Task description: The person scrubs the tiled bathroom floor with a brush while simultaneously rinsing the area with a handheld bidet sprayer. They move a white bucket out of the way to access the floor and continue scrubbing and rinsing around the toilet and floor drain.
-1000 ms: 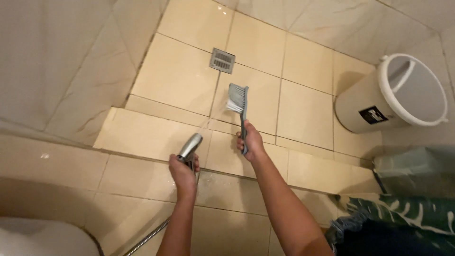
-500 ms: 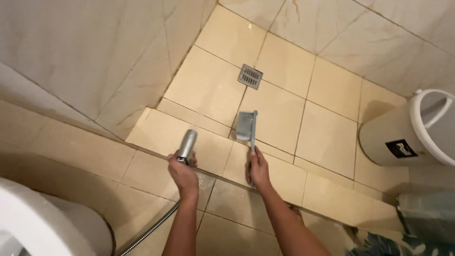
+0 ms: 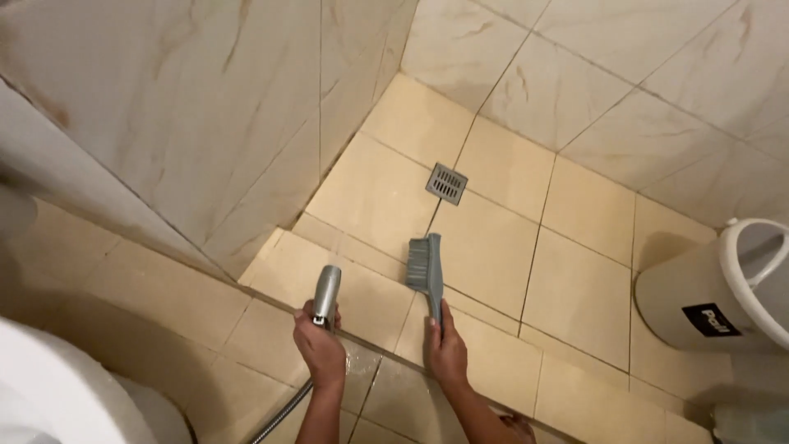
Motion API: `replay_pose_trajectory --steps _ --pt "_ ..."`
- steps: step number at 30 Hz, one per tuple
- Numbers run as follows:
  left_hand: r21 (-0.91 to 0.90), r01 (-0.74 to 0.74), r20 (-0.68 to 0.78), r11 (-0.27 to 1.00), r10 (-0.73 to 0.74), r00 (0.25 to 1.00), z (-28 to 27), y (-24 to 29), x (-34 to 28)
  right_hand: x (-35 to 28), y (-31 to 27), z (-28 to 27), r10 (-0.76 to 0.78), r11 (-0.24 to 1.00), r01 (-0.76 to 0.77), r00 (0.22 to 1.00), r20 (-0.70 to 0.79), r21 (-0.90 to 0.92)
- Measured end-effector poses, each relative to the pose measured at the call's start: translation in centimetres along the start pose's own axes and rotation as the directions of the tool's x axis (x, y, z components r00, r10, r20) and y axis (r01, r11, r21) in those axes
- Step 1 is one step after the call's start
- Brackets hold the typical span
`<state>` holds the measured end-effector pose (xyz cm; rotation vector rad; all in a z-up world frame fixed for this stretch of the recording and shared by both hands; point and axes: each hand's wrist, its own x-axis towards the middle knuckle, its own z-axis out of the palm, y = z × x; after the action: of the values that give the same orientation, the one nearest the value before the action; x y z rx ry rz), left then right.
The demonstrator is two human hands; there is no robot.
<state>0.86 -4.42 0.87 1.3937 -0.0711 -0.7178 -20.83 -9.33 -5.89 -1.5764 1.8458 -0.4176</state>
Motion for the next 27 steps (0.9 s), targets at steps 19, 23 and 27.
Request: replay_pose_trajectory --steps 19,23,27 --pt "0.191 -0.139 0.082 0.972 0.126 0.989 -0.6 -0.2 -0.1 0.3 -0.6 1.2 -0.041 0.994 0.037 0.998 -0.037 -0.105" --pt "0.233 -0.222 0.124 0.947 0.198 0.972 -1.0 -1.4 0.1 0.4 0.3 1.8 -0.077 0.984 0.068 0.996 -0.052 -0.167" --pt "0.269 -0.261 0.169 0.927 0.221 0.961 -1.2 -1.9 0.3 0.2 -0.3 1.6 -0.100 0.983 0.089 0.993 -0.063 -0.158"
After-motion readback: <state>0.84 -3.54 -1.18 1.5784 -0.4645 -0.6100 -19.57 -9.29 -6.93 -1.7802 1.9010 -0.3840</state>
